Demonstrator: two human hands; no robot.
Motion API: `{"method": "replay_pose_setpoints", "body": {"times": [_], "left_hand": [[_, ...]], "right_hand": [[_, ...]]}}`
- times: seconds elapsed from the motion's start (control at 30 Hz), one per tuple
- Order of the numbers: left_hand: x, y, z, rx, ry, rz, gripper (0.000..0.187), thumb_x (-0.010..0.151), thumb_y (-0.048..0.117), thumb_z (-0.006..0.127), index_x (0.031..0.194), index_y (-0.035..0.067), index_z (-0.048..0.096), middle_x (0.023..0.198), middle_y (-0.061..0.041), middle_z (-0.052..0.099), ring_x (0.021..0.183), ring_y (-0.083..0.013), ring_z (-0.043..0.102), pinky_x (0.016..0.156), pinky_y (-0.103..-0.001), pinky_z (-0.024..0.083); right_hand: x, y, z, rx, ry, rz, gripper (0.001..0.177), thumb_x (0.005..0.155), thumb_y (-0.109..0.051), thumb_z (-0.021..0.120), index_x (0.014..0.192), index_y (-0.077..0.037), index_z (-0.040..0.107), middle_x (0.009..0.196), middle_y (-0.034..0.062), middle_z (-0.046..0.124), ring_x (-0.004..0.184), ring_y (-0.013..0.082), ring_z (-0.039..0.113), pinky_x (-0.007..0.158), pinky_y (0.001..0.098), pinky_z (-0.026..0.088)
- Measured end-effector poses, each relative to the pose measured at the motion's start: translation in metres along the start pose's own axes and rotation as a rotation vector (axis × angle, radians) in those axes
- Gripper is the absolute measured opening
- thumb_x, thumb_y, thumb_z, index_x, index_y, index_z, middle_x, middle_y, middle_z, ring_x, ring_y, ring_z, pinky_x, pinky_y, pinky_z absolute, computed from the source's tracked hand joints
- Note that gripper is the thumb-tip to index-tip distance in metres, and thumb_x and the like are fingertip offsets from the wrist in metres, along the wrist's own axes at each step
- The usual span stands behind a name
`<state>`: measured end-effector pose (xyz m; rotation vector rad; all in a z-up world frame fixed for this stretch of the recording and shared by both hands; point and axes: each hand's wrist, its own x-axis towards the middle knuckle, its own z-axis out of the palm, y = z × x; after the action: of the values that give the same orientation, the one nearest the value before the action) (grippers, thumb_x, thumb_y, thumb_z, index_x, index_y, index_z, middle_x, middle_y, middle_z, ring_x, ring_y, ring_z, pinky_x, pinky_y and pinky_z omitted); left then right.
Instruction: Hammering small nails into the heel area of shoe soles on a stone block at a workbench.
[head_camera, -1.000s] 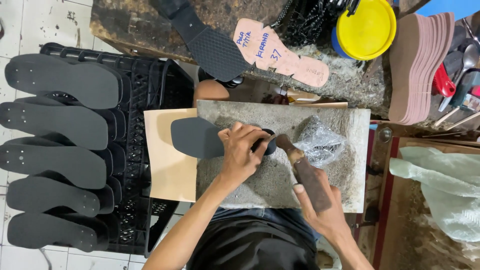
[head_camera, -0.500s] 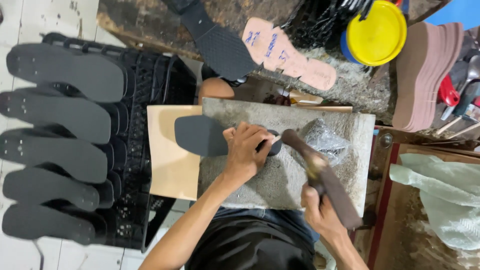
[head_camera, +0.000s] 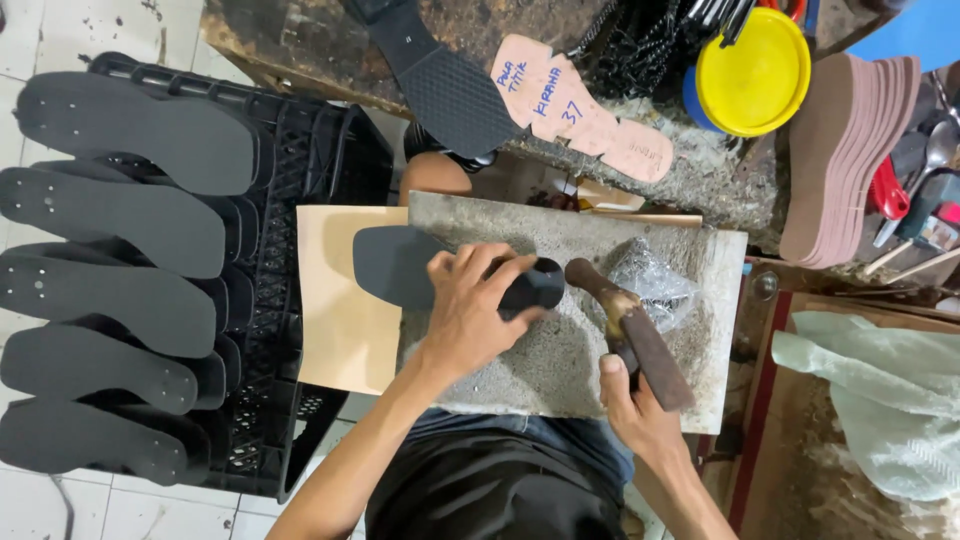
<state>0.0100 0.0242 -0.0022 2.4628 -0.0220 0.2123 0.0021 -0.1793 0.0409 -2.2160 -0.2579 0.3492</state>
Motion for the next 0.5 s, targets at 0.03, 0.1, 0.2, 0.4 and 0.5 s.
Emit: {"method": "replay_pose_setpoints", "body": {"times": [0.03, 0.1, 0.2, 0.4, 0.5], "left_hand": [[-0.001, -0.004, -0.001, 0.002, 0.007, 0.002, 0.048, 0.067, 0.049, 0.069, 0.105, 0.021, 0.058, 0.103, 0.000, 0.050, 0.095, -0.0187, 0.042, 0.079, -0.039, 0.024], [-0.005, -0.010, -0.002, 0.023, -0.003, 0.081, 0.063, 0.062, 0.039, 0.077, 0.113, 0.016, 0.047, 0.108, -0.002, 0.052, 0.104, -0.0217, 0.048, 0.091, -0.049, 0.022], [-0.006, -0.018, 0.009, 0.028, -0.077, 0.048, 0.060, 0.061, 0.043, 0.075, 0.110, 0.018, 0.050, 0.110, 0.002, 0.055, 0.101, -0.0185, 0.051, 0.091, -0.046, 0.019], [-0.003, -0.016, 0.001, 0.075, -0.167, -0.009, 0.060, 0.059, 0.035, 0.075, 0.113, 0.015, 0.055, 0.111, 0.004, 0.056, 0.101, -0.0154, 0.049, 0.089, -0.046, 0.021], [-0.003, -0.020, 0.006, 0.026, -0.088, 0.032, 0.062, 0.054, 0.039, 0.080, 0.107, 0.020, 0.054, 0.107, 0.003, 0.058, 0.097, -0.0173, 0.052, 0.086, -0.047, 0.023]], "right_hand": [[-0.003, 0.006, -0.004, -0.001, 0.002, -0.008, 0.035, 0.085, -0.040, 0.039, 0.070, -0.009, 0.049, 0.047, -0.0012, 0.045, 0.037, 0.0102, 0.044, 0.037, 0.0248, 0.038], [-0.012, 0.019, -0.011, -0.036, -0.159, 0.148, 0.013, 0.085, -0.023, 0.041, 0.076, -0.013, 0.042, 0.057, -0.0021, 0.047, 0.040, 0.0069, 0.043, 0.030, 0.0192, 0.039], [-0.030, 0.010, -0.016, 0.360, 0.150, -0.194, 0.031, 0.078, -0.002, 0.025, 0.105, 0.004, 0.040, 0.058, 0.0114, 0.047, 0.046, 0.0166, 0.049, 0.040, 0.0243, 0.042], [0.018, 0.007, 0.013, -0.055, -0.207, -0.043, 0.034, 0.082, -0.032, 0.047, 0.088, 0.001, 0.047, 0.052, 0.0002, 0.045, 0.029, 0.0090, 0.041, 0.023, 0.0220, 0.031], [0.007, 0.012, 0.001, -0.103, -0.291, 0.440, 0.036, 0.086, -0.030, 0.039, 0.054, -0.014, 0.037, 0.043, -0.0002, 0.031, 0.040, 0.0104, 0.033, 0.039, 0.0297, 0.030]]}}
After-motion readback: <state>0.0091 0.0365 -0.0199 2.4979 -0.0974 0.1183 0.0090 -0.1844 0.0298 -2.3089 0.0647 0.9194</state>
